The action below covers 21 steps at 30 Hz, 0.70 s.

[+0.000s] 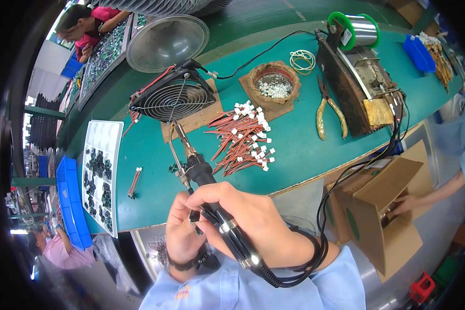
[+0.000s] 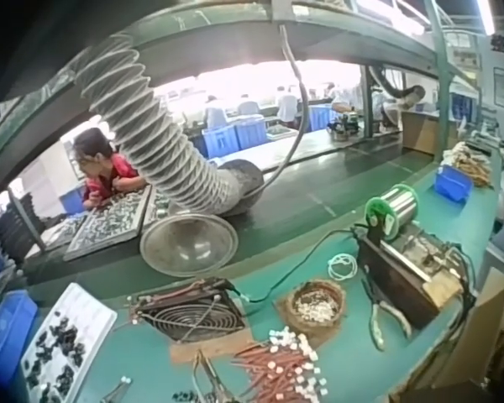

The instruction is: Soldering wires and small connectors onto printed circuit boards at an industrial workstation.

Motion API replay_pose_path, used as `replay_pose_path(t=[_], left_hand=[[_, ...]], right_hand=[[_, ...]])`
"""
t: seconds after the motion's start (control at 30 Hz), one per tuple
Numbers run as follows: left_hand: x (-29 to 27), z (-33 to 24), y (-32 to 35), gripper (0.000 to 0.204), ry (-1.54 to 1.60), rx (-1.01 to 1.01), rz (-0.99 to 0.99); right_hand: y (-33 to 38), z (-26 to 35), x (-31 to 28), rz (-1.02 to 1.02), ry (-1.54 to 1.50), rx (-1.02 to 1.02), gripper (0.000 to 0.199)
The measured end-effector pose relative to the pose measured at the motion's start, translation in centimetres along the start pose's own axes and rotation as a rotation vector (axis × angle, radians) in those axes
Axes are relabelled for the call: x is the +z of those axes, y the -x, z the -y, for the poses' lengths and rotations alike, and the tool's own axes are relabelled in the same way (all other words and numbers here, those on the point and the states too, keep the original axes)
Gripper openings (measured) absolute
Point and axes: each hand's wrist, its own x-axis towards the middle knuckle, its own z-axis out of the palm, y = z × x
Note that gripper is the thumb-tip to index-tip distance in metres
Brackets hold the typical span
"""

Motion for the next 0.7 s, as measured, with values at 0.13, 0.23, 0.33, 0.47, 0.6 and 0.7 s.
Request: replay_pose_path(t=[0.13,0.23,0.33,0.47,0.6,0.7], left_hand=[[0.0,0.0,0.0,0.019,-0.001,0.001,0.009],[0.1,0.0,-0.1,0.019,-0.004,0.007,0.01],[0.1,-0.1,-0.1,0.019,-0.011,0.008,0.009],[0.1,-0.3,-0.2,0.019,-0.015,-0.021,0.029],[0.0,-1.0,0.1,0.017,-0.135,-0.019,-0.004],[0.0,-1.4,0.1,0.016,-0.212,-0.01,-0.016]], right_hand=[[0.0,0.1,0.0,-0.002,-0.001,-0.001,0.039],[-0.1,0.2,-0.1,-0.008,0.015,-0.012,0.039],[-0.1,0.3,-0.2,-0.024,0.025,-0.031,0.037],[-0.1,0.6,-0.5,-0.011,0.031,-0.001,0.037],[-0.4,0.4,-1.0,0.063,0.041,0.013,0.038],[-0.4,0.3,-1.4,0.074,0.053,0.012,0.039]])
